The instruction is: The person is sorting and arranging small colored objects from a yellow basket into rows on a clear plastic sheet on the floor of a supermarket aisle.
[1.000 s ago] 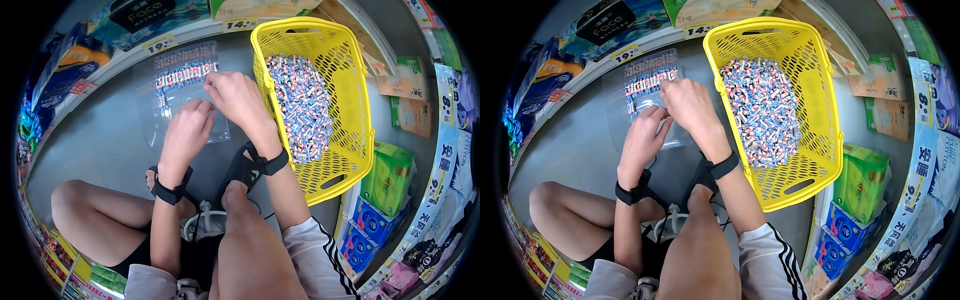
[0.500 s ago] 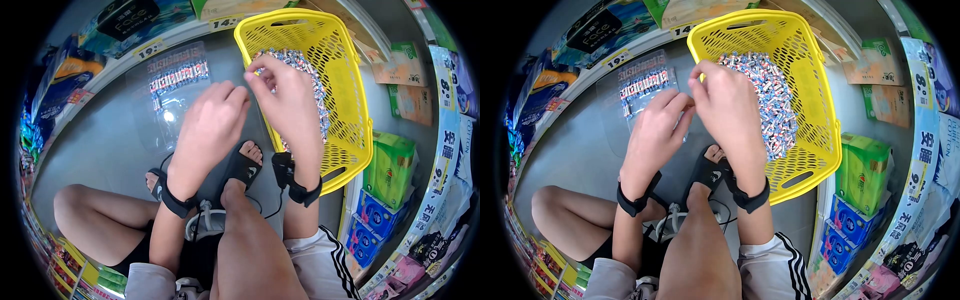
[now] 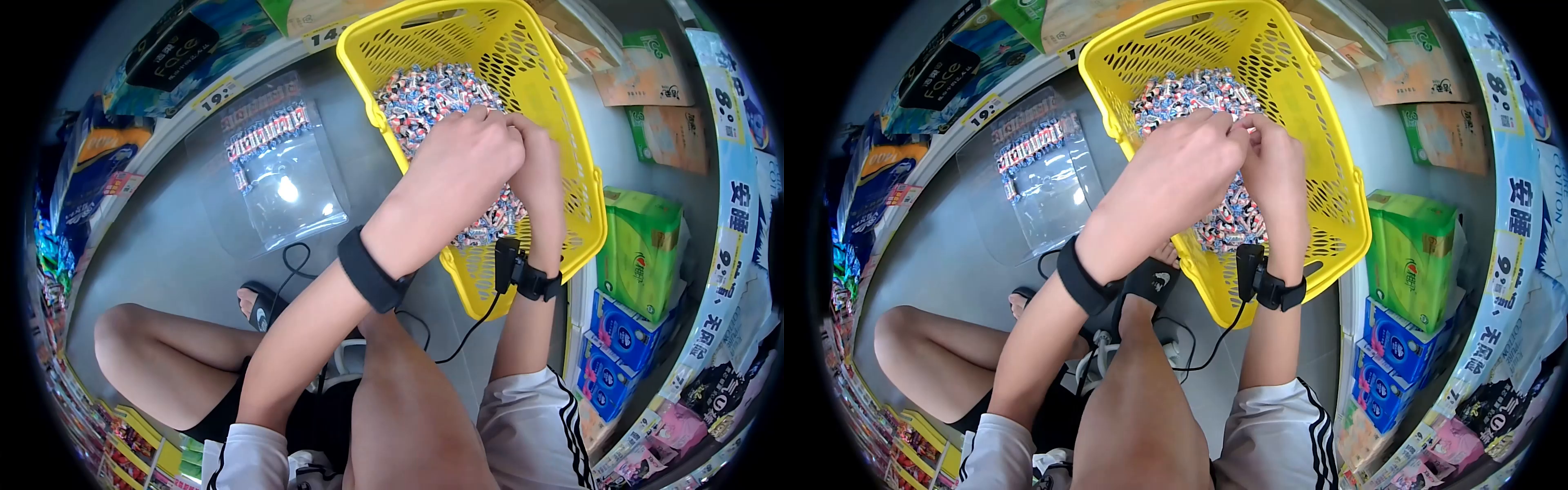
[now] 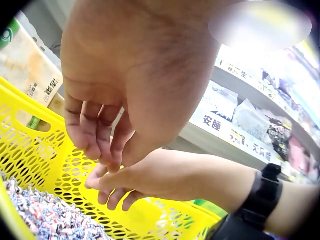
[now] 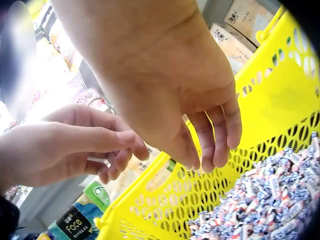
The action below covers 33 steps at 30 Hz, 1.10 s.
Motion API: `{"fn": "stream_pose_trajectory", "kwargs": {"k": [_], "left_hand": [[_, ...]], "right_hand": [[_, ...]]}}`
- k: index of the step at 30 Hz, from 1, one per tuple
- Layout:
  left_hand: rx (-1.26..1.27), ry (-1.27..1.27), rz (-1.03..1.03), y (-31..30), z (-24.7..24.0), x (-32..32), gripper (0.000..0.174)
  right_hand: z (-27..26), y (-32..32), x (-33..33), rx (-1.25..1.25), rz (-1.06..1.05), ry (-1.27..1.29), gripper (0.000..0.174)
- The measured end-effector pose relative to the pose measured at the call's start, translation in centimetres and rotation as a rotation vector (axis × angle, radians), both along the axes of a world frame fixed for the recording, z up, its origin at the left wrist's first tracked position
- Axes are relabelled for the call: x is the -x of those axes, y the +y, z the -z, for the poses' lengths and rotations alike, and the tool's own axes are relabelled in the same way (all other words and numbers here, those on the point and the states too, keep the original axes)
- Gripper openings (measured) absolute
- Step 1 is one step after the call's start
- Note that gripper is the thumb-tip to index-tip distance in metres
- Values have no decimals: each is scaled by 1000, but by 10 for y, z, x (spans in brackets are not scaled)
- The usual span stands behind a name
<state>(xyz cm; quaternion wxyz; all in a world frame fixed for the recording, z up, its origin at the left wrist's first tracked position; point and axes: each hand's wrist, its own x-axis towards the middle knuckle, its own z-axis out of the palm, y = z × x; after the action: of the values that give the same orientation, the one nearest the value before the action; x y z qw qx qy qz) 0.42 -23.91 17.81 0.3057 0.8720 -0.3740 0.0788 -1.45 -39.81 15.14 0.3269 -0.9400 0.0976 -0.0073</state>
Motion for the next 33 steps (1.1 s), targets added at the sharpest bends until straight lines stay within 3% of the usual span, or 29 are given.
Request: {"fn": "stream_pose_trajectory", "kwargs": {"k": [7, 10, 16, 19, 25, 29, 31, 33], "left_hand": [[-258, 55, 139, -36, 37, -20, 8], [-371, 194, 166, -47, 45, -29, 11], [-504, 366, 221, -61, 74, -32, 12], [-426, 359, 218, -66, 87, -24, 12], [-486, 389, 212, -78, 101, -12, 13], [-497, 368, 177, -88, 110, -8, 12], [-537, 514, 176, -94, 107, -9, 13], [-538, 500, 175, -96, 107, -7, 14]], "right_hand": [[81, -41, 13, 261, -59, 39, 16], [94, -44, 20, 414, -77, 318, 19], [102, -49, 36, 355, -146, 137, 29], [95, -50, 36, 360, -128, 196, 40], [102, -52, 40, 350, -60, 390, 42], [115, -56, 41, 258, -15, 387, 42], [120, -59, 41, 219, 0, 413, 41], [124, -62, 41, 199, -24, 387, 41]]}}
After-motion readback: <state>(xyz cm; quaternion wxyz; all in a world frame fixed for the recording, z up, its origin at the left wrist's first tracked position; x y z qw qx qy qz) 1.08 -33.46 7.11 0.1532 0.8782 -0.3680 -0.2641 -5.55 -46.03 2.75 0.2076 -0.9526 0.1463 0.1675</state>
